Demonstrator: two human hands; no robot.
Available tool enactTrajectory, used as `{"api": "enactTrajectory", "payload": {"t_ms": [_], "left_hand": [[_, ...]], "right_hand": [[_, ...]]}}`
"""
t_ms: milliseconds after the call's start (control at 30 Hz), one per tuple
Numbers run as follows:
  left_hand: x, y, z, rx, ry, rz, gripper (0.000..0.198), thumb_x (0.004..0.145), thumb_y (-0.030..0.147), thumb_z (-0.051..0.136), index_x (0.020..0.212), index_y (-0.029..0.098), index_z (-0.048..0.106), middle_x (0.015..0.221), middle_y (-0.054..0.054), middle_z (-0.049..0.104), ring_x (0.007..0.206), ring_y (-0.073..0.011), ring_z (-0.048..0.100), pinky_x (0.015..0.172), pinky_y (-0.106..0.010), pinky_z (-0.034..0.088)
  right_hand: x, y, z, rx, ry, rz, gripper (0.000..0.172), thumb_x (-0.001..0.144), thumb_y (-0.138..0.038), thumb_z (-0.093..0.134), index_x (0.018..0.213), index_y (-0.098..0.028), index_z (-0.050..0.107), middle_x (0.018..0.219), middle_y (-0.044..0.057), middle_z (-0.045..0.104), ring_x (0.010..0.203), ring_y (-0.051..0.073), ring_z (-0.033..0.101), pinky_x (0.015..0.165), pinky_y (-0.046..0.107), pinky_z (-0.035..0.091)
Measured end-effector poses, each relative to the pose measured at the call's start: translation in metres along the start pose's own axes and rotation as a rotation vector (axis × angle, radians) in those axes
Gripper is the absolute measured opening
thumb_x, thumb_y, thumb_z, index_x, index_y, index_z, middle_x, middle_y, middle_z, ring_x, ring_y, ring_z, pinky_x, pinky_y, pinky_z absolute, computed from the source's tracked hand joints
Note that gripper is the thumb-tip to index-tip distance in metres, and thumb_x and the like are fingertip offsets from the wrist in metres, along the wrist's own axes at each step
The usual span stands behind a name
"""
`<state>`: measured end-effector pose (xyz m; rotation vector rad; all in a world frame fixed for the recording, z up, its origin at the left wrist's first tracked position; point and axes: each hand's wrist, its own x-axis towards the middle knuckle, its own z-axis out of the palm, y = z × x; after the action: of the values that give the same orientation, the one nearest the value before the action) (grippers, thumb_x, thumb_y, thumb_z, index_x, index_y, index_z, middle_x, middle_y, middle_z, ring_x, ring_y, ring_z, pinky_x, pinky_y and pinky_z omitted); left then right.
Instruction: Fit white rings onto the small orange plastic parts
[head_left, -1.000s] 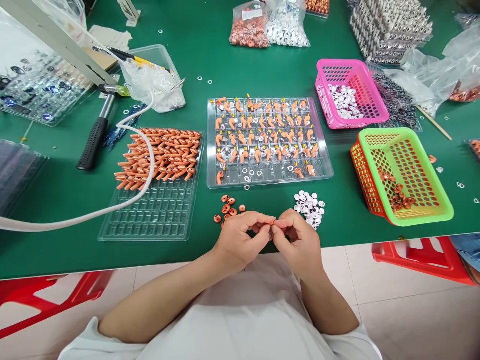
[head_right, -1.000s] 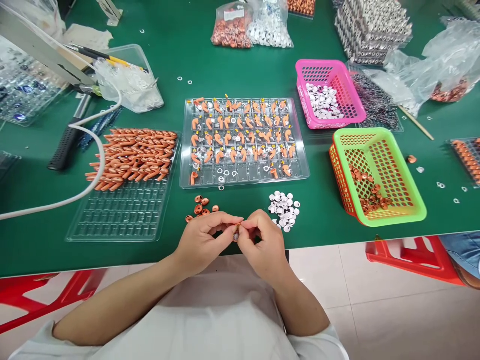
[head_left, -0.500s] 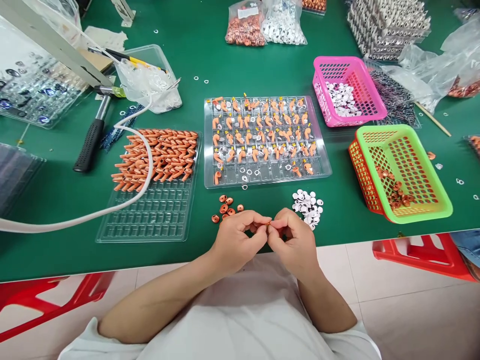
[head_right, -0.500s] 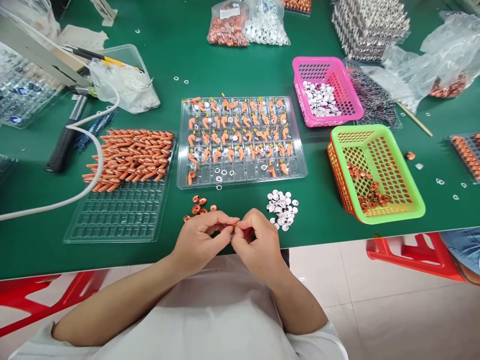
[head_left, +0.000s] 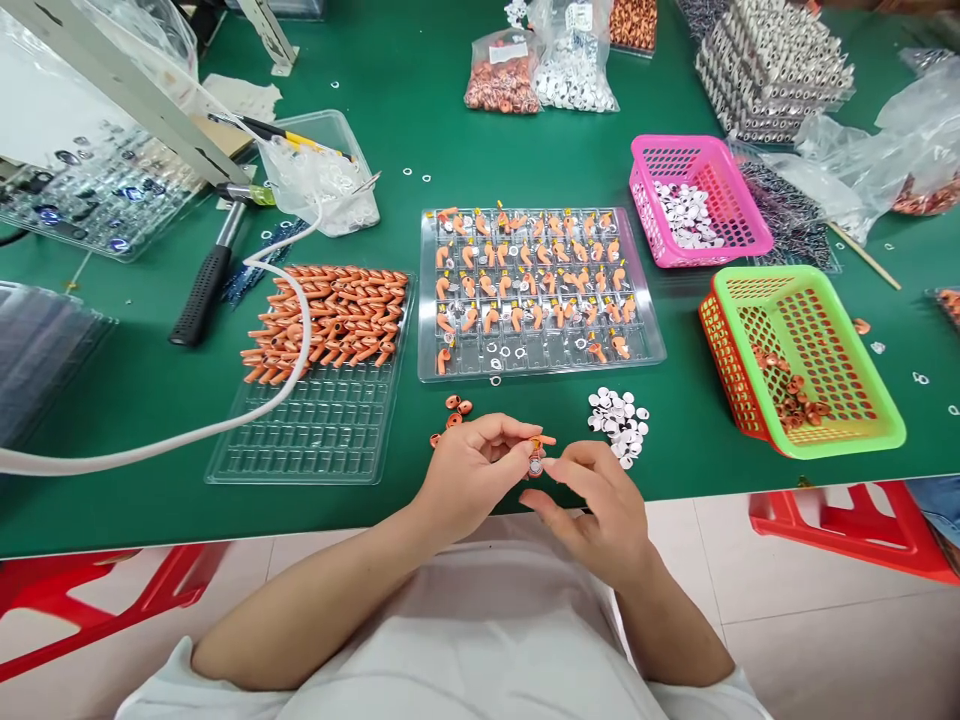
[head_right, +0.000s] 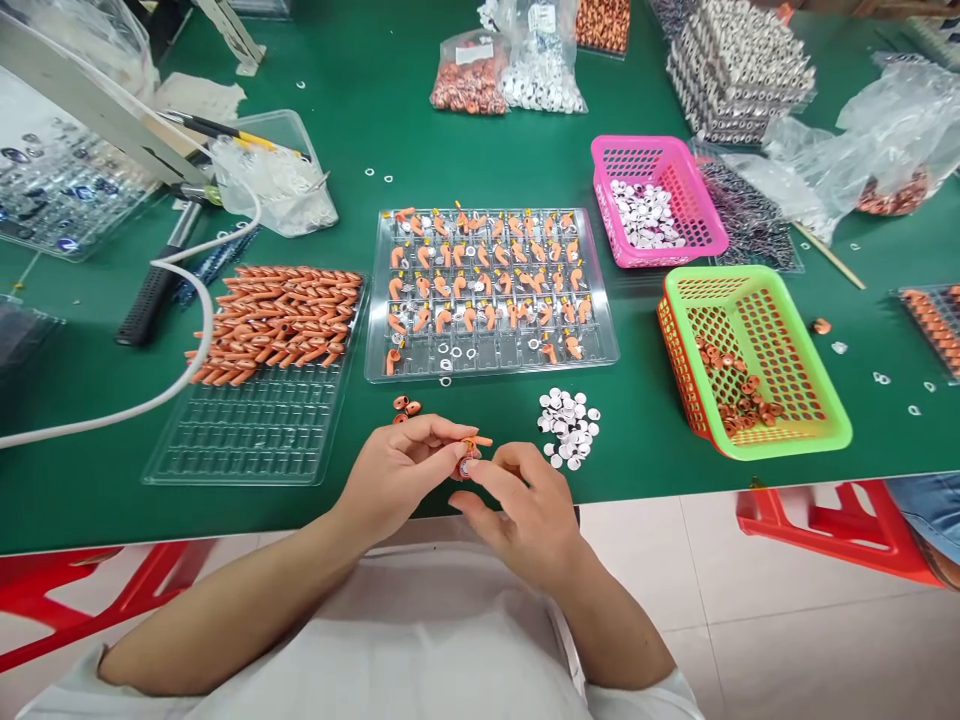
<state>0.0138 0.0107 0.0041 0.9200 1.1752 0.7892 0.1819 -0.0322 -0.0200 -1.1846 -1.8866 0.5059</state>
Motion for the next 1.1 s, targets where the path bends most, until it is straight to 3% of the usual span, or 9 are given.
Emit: {"api": "enactTrajectory", "payload": {"t_ms": [133,333,400,567,700,867,1100], "left_hand": [[0.000,-0.001,0.003,0.047,0.018,0.018,0.014,0.076,0.019,0.068,0.087,0.014,0.076,0.089,-0.008,0.078,0.078,-0.0183,0.074,0.072,-0.026,0.060],[0.001,-0.003,0.003,0.068,0.013,0.038,0.015,0.079,0.022,0.067,0.088,0.015,0.076,0.089,-0.008,0.079,0.080,-0.0194,0.075,0.076,-0.029,0.061],[0.000,-0.004,0.004,0.077,0.007,0.055,0.015,0.080,0.022,0.067,0.088,0.014,0.076,0.088,-0.008,0.079,0.079,-0.0193,0.075,0.076,-0.029,0.061],[-0.001,-0.009,0.010,0.130,0.040,0.120,0.017,0.080,0.020,0.065,0.090,0.014,0.078,0.089,-0.008,0.080,0.077,-0.0182,0.075,0.073,-0.027,0.061],[-0.002,-0.015,0.014,0.121,0.069,0.231,0.017,0.080,0.016,0.063,0.088,0.013,0.077,0.076,-0.006,0.078,0.065,-0.0144,0.072,0.064,-0.023,0.060],[-0.002,-0.018,0.016,0.115,0.124,0.267,0.017,0.078,0.014,0.063,0.088,0.012,0.078,0.070,-0.004,0.074,0.058,-0.0128,0.069,0.057,-0.022,0.059],[-0.003,-0.019,0.015,0.168,0.128,0.346,0.019,0.082,0.016,0.064,0.092,0.010,0.079,0.084,-0.011,0.079,0.075,-0.0185,0.074,0.072,-0.028,0.061]], "right_hand": [[-0.003,0.001,0.007,-0.150,0.008,-0.049,0.030,0.087,-0.013,0.068,0.114,-0.026,0.060,0.087,0.005,0.063,0.072,0.015,0.062,0.058,0.026,0.053],[-0.003,-0.001,0.012,-0.055,0.088,-0.014,0.028,0.087,-0.006,0.063,0.109,-0.023,0.062,0.091,0.006,0.069,0.079,0.016,0.067,0.065,0.027,0.058],[-0.004,-0.003,0.011,0.062,0.108,0.085,0.026,0.087,-0.006,0.062,0.105,-0.024,0.063,0.090,0.005,0.070,0.078,0.016,0.068,0.066,0.028,0.059],[-0.010,-0.005,0.011,0.513,0.103,0.520,0.013,0.089,-0.015,0.064,0.097,-0.025,0.066,0.087,0.000,0.072,0.070,0.013,0.070,0.064,0.026,0.062],[-0.010,-0.004,0.014,0.746,0.142,0.660,0.013,0.090,-0.020,0.065,0.102,-0.025,0.068,0.087,0.000,0.072,0.067,0.011,0.069,0.056,0.022,0.061],[-0.012,-0.007,0.021,0.679,0.203,0.609,0.017,0.092,-0.019,0.064,0.107,-0.026,0.068,0.090,0.000,0.073,0.068,0.012,0.070,0.058,0.023,0.061],[-0.016,-0.002,0.029,0.413,0.281,0.445,0.023,0.090,-0.013,0.064,0.107,-0.028,0.067,0.096,0.002,0.071,0.075,0.015,0.070,0.062,0.028,0.061]]}}
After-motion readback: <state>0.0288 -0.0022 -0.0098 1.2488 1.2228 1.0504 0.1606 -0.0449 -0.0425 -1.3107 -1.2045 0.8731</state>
